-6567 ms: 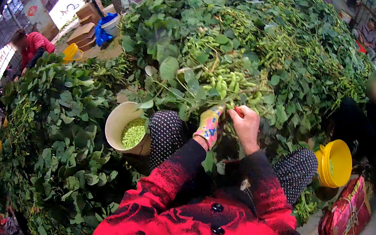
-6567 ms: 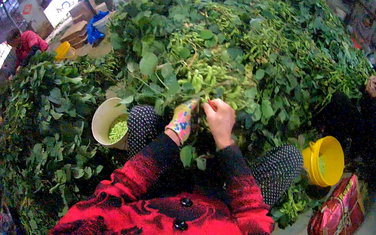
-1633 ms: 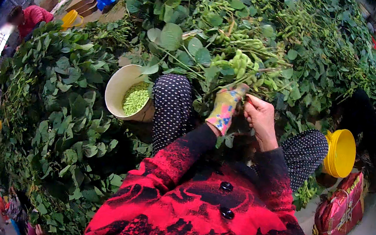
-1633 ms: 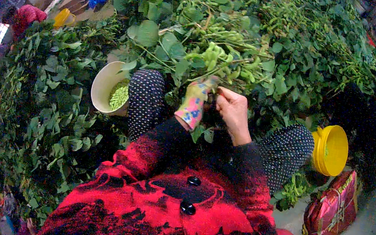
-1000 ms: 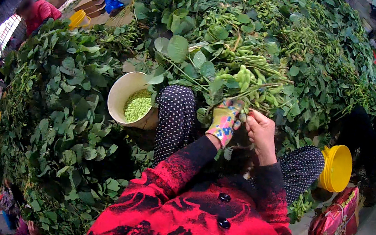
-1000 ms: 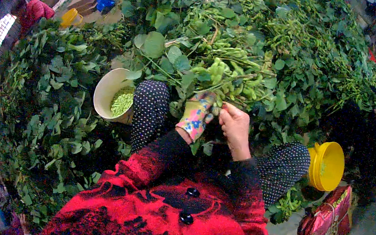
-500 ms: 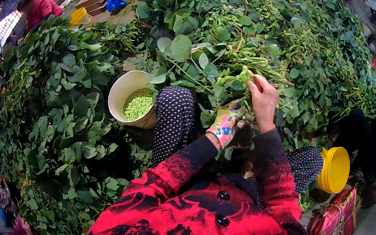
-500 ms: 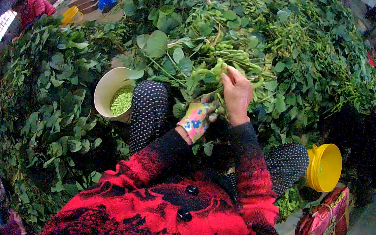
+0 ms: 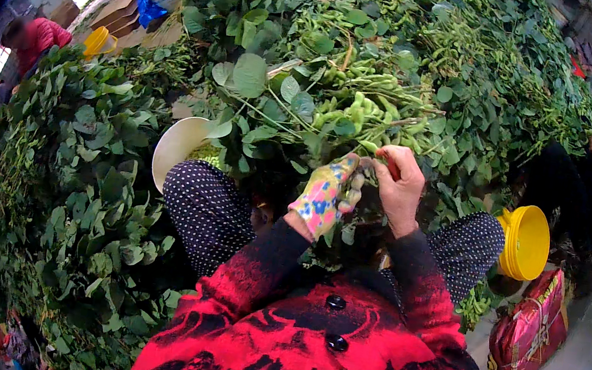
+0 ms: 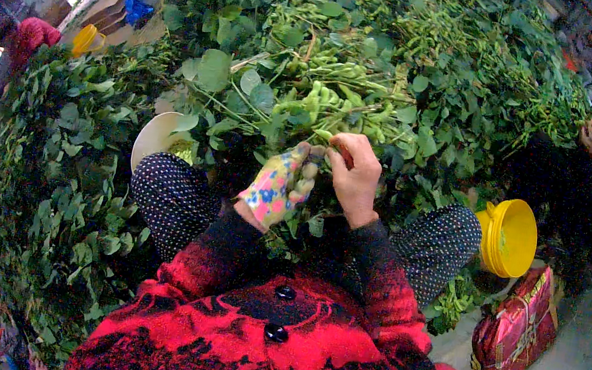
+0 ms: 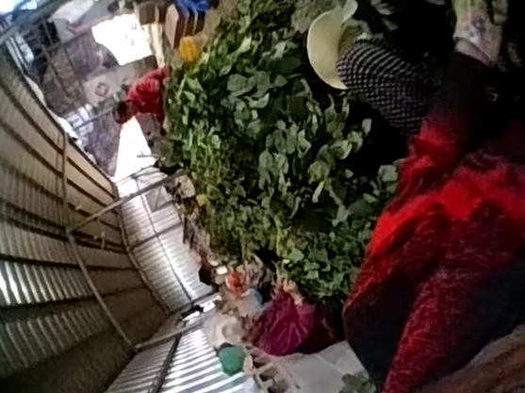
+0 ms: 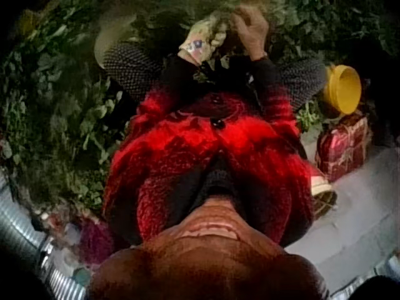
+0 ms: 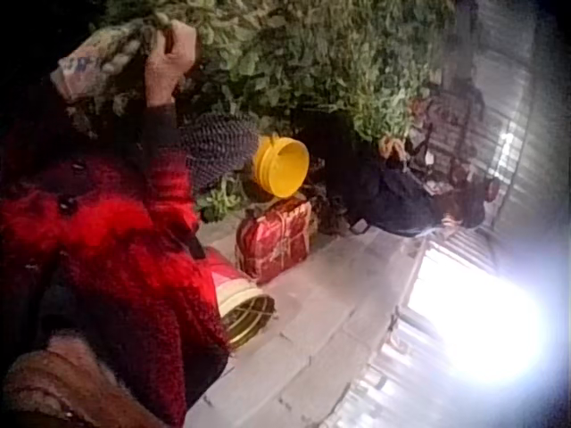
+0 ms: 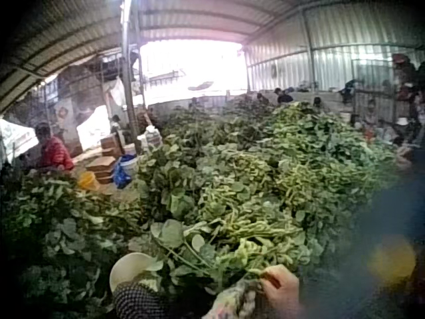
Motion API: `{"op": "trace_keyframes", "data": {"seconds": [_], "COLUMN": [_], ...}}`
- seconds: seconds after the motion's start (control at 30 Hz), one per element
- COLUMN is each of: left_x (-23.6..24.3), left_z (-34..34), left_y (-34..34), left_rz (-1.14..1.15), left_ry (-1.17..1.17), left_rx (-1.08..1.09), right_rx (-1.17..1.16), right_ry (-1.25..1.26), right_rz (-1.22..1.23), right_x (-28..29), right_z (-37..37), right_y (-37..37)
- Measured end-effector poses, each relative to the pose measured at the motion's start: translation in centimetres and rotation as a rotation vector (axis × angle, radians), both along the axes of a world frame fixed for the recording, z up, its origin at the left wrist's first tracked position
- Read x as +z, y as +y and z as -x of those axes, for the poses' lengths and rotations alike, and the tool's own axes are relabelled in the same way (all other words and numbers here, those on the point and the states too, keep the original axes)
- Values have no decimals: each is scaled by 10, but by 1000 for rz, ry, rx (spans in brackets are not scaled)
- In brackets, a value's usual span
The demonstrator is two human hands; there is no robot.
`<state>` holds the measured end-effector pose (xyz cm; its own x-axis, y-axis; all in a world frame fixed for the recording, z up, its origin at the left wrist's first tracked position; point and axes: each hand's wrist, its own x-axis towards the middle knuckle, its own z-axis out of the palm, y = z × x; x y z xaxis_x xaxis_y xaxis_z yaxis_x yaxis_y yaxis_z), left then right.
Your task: The person sits on the floor surrounded by piles of green pea plants and shells peas by hand. They remove the peas from the pods and place them into a white bucket, while discarding the empty pods and stems onto the floor.
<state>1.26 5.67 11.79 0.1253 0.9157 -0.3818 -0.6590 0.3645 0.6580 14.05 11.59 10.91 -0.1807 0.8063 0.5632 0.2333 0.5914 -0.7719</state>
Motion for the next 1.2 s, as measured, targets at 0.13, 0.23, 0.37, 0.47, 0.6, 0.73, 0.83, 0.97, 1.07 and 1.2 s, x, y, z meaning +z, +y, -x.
{"op": "trace_keyframes", "data": {"seconds": [0.13,0.23,0.37,0.47,0.6,0.73,0.83,0.97,1.07,1.2], "left_x": [-12,-26,-34,-41,-42,-50,-48,-38,-41,-36], "left_z": [-6,-4,-11,-14,-13,-13,-11,-17,-21,-21], "left_y": [20,22,28,31,29,32,28,27,23,26], "left_rz": [86,54,43,-32,-71,-100,-71,9,-80,91], "left_ry": [75,77,-12,-51,86,25,-47,175,73,156], "left_rx": [62,19,131,156,118,95,152,191,200,254], "right_rx": [-32,-37,13,84,233,219,201,201,132,114], "right_ry": [3,-12,37,468,359,319,257,171,106,110], "right_rz": [-16,-62,144,686,837,845,812,733,581,562], "right_x": [-11,-16,-24,-12,-18,-8,-2,-4,-14,-18], "right_z": [-1,5,0,-11,-17,-12,-12,-12,-14,-11], "right_y": [-11,-19,-24,-25,-22,-30,-32,-33,-29,-23]}}
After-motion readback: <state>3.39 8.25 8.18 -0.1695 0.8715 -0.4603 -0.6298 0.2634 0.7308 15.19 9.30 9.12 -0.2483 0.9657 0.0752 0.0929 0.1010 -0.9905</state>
